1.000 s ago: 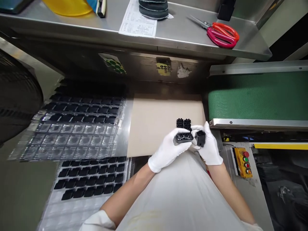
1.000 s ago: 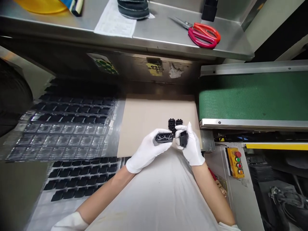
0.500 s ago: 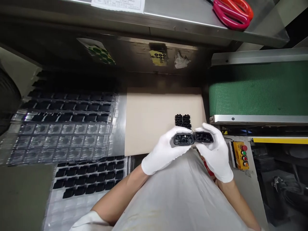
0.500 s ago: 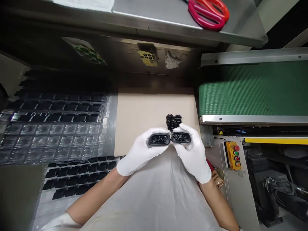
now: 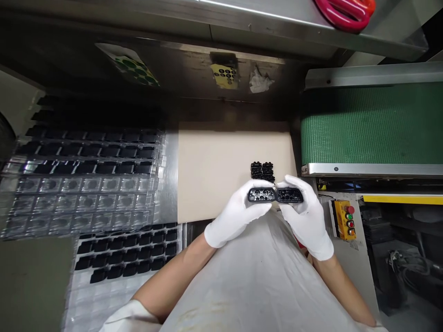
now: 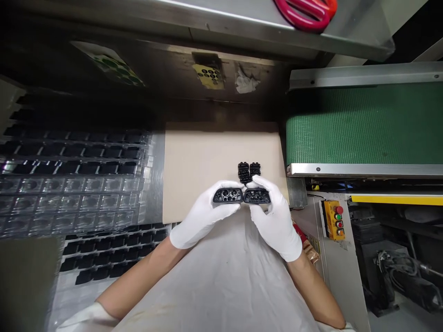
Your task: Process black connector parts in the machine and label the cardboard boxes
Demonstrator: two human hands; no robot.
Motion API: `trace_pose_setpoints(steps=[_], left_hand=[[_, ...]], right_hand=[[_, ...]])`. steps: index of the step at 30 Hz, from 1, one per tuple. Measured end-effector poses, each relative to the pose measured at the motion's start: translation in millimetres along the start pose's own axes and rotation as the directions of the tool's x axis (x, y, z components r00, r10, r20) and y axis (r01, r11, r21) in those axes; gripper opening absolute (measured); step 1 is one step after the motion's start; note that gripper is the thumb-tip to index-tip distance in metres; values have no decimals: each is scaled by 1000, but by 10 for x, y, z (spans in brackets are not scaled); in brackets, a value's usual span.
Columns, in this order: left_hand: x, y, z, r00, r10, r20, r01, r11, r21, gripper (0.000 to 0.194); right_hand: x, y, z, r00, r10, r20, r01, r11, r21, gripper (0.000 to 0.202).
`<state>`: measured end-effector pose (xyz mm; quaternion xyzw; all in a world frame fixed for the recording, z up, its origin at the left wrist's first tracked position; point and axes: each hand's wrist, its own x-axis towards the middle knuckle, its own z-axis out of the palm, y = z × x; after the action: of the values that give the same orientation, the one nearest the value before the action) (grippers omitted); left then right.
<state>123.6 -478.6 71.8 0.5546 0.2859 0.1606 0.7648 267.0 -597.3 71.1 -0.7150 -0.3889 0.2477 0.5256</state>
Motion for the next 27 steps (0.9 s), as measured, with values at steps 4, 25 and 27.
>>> trace_pose_setpoints(steps=[4,25,27], left_hand=[[18,-82,-16,999,-44,0,44,991,-126,38],[37,-80,0,997,-65,50,67,997,-30,38],[30,-80,2,996,-68,53,69,997,-20,39]], right_hand=[[12,7,17,999,41,3,-41,999,20,56],[-54,-25,-12,991,132,-1,-131,990,54,56],[-47,-23,-17,989,147,5,-147,987,65,54]])
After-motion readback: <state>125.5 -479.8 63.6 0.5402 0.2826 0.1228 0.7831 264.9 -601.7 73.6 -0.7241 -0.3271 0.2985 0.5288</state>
